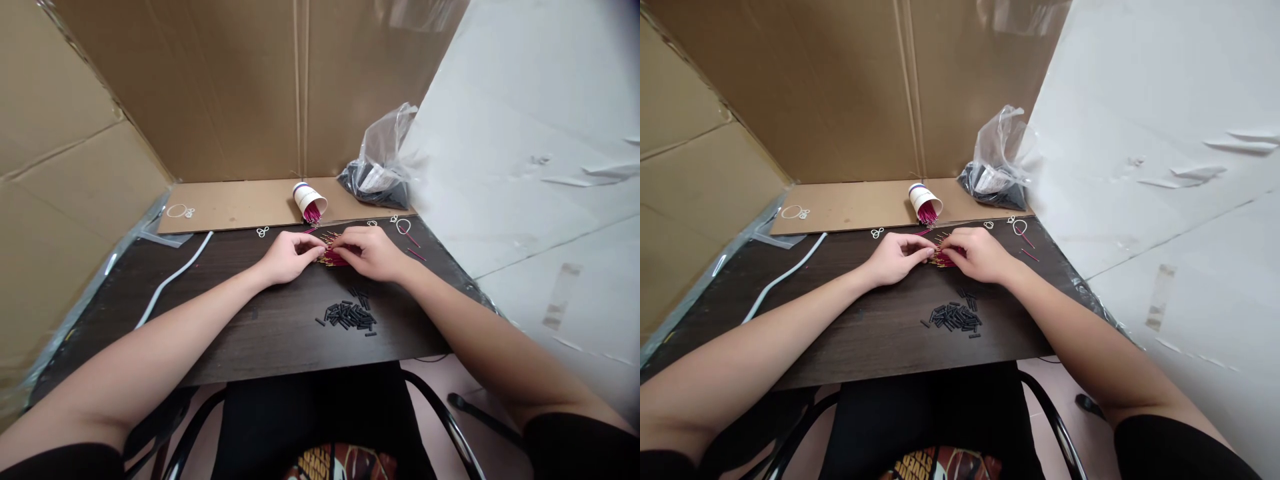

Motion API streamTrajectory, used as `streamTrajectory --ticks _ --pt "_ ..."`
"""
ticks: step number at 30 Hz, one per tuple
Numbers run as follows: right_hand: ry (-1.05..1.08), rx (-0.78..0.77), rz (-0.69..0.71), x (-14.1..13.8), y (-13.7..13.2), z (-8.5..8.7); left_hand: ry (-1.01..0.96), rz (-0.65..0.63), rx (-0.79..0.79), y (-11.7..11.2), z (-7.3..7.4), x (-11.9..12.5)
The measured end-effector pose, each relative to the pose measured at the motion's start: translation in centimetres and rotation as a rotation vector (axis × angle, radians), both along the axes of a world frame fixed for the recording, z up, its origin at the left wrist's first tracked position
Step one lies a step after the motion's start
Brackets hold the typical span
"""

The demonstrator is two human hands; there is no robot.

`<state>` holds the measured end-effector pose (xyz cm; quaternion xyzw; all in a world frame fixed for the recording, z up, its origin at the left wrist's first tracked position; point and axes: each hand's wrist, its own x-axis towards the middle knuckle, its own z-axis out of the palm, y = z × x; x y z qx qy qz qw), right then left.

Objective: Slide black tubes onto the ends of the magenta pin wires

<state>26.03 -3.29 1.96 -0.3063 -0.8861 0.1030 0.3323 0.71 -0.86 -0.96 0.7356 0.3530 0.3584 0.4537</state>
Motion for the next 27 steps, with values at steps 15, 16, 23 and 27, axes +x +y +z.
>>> streamTrajectory --ticks 15,16,23,27 --pt "-0.017 0.014 -0.021 -0.2 -0.1 -0.5 0.003 0.002 0.013 -0.3 -0.1 0.1" --pt "-0.019 0.003 -0.026 -0.2 -0.1 -0.5 0.010 0.010 0.036 -0.4 -0.1 0.1" --pt "0.022 -0.143 -0.079 -0.5 -0.3 -0.3 0.084 0.058 0.278 -1.3 0.4 0.2" --pt "0.049 -0.190 -0.097 -0.7 -0.3 -0.4 0.105 0.058 0.350 -1.5 0.7 0.2"
